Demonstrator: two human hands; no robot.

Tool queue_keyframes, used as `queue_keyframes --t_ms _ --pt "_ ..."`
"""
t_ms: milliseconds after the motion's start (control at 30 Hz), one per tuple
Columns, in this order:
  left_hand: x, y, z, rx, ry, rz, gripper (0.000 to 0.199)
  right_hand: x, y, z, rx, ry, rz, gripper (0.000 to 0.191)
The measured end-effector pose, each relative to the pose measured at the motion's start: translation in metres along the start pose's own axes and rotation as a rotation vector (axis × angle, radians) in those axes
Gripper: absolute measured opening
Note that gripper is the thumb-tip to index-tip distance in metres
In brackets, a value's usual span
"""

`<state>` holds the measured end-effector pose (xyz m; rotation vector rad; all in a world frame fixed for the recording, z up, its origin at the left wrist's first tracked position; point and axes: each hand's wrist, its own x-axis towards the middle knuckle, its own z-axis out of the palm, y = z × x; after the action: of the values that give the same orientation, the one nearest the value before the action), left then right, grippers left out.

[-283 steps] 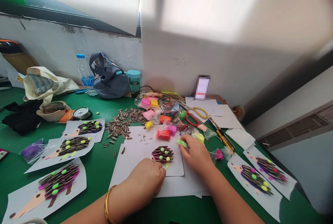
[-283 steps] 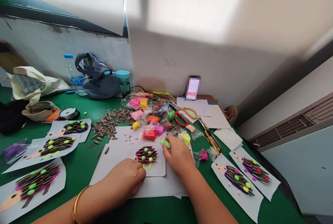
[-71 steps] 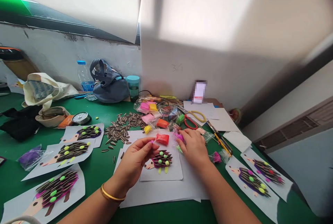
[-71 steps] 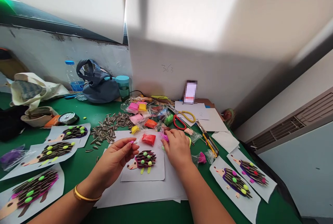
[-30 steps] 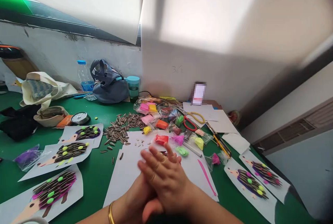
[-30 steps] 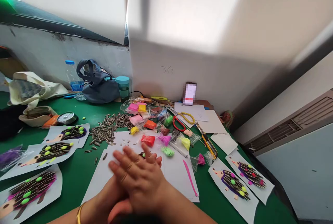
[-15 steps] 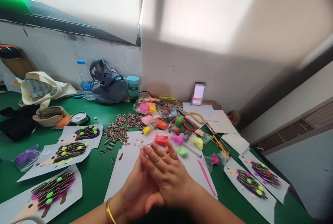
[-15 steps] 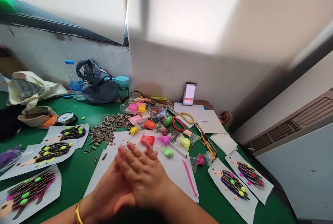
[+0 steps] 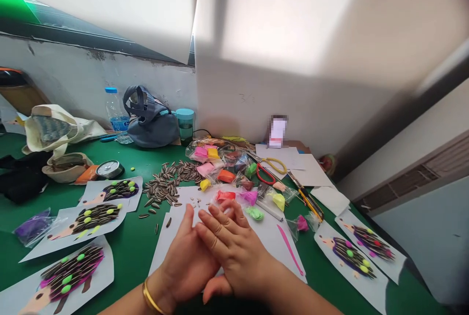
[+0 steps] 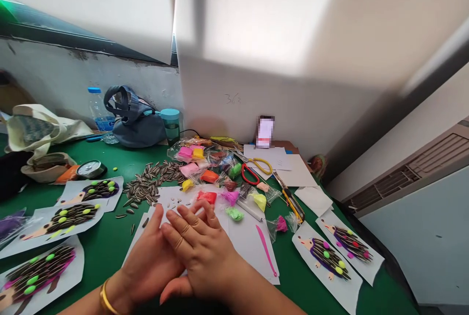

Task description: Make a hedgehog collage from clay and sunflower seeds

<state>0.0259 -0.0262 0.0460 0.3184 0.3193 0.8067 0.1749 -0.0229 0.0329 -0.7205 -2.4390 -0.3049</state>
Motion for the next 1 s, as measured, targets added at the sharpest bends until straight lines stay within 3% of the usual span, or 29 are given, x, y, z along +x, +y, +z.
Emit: queue_keyframes --t_ms 200,333,400,533,667,767,867,1000 --pt "0.002 0.028 -0.007 -0.038 0.013 0.203 0.073 0.003 -0.012 0.002 0.060 -0.034 -0.136 0.091" --pt "0.001 0.020 -0.006 -0.050 0.006 0.094 0.073 0.001 -0.008 0.005 0.059 -0.030 -0.083 0.089" --pt "0.000 0.019 -0.002 -0.066 0.009 0.091 0.073 -0.001 -0.002 0.002 0.057 -0.017 -0.003 0.079" --pt "0.000 0.026 0.005 -0.076 0.031 0.184 0.073 0.001 0.005 -0.010 0.135 0.042 0.028 0.034" --pt "0.002 0.021 0.005 -0.033 0.025 0.128 0.068 0.003 0.003 -0.017 0.241 0.177 0.058 0.028" --pt "0.002 0.009 0.001 0.179 0.062 0.136 0.051 -0.002 0.005 -0.017 0.262 0.293 0.181 0.025" --pt "0.002 0.003 -0.005 0.550 0.139 0.183 0.032 -0.011 0.010 -0.015 0.256 0.380 0.276 0.020" --pt "0.002 0.006 -0.007 0.917 0.191 0.207 0.022 -0.016 0.016 -0.014 0.236 0.384 0.326 0.021"
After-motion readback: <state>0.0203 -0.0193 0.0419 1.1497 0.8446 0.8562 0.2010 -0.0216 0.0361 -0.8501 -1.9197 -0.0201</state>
